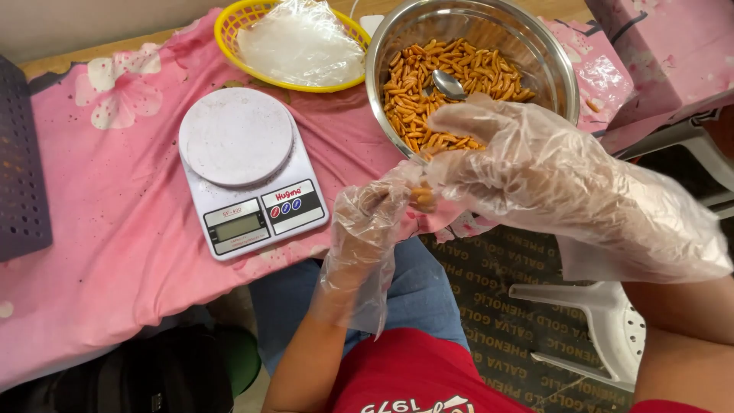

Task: Packing small snacks into plastic bags, weighing them on a digital scale, and placing them in a storage bin.

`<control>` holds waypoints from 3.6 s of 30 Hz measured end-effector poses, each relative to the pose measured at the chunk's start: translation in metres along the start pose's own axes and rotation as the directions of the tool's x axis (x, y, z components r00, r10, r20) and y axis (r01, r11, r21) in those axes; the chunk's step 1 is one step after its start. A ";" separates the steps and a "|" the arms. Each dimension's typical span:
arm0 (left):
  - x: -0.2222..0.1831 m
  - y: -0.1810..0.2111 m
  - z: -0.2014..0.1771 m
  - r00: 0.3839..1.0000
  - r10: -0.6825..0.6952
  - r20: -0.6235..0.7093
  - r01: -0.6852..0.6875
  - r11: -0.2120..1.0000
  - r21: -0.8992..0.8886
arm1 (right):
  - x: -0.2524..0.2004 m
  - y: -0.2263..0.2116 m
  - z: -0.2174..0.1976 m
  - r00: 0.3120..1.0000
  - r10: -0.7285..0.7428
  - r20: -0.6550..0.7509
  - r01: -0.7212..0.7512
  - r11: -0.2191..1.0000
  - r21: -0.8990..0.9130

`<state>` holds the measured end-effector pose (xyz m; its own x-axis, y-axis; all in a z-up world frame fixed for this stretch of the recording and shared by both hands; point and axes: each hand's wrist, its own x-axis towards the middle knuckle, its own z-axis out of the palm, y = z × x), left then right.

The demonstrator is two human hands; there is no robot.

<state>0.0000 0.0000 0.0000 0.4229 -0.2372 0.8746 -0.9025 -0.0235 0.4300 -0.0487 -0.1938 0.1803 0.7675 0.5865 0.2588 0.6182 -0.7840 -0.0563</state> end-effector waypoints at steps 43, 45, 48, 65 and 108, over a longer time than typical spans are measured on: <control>0.056 0.054 -0.047 0.691 -0.546 0.474 0.693 0.312 -0.650 | -0.014 -0.001 -0.006 0.996 -0.025 -0.091 0.029 0.999 0.043; 0.056 0.054 -0.042 0.701 -0.546 0.459 0.697 0.388 -0.603 | -0.016 0.002 -0.007 0.996 -0.028 -0.082 0.032 0.998 0.046; 0.047 0.046 -0.031 0.583 -0.600 0.548 0.720 0.070 -0.690 | -0.018 0.005 -0.008 0.997 -0.036 -0.064 0.040 0.998 0.051; 0.025 0.021 0.003 0.577 -0.622 0.529 0.758 0.168 -0.630 | -0.010 -0.002 -0.013 0.798 0.603 0.018 -0.442 0.564 0.698; 0.028 0.020 -0.010 0.469 -0.731 0.496 0.817 0.145 -0.559 | -0.031 0.031 0.004 0.973 0.232 -0.008 -0.136 0.540 -0.831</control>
<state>-0.0054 0.0025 0.0355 0.8176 -0.5756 -0.0149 0.2597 0.3455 0.9018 -0.0530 -0.2359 0.1664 0.8883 0.3873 0.2467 0.0884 -0.6715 0.7357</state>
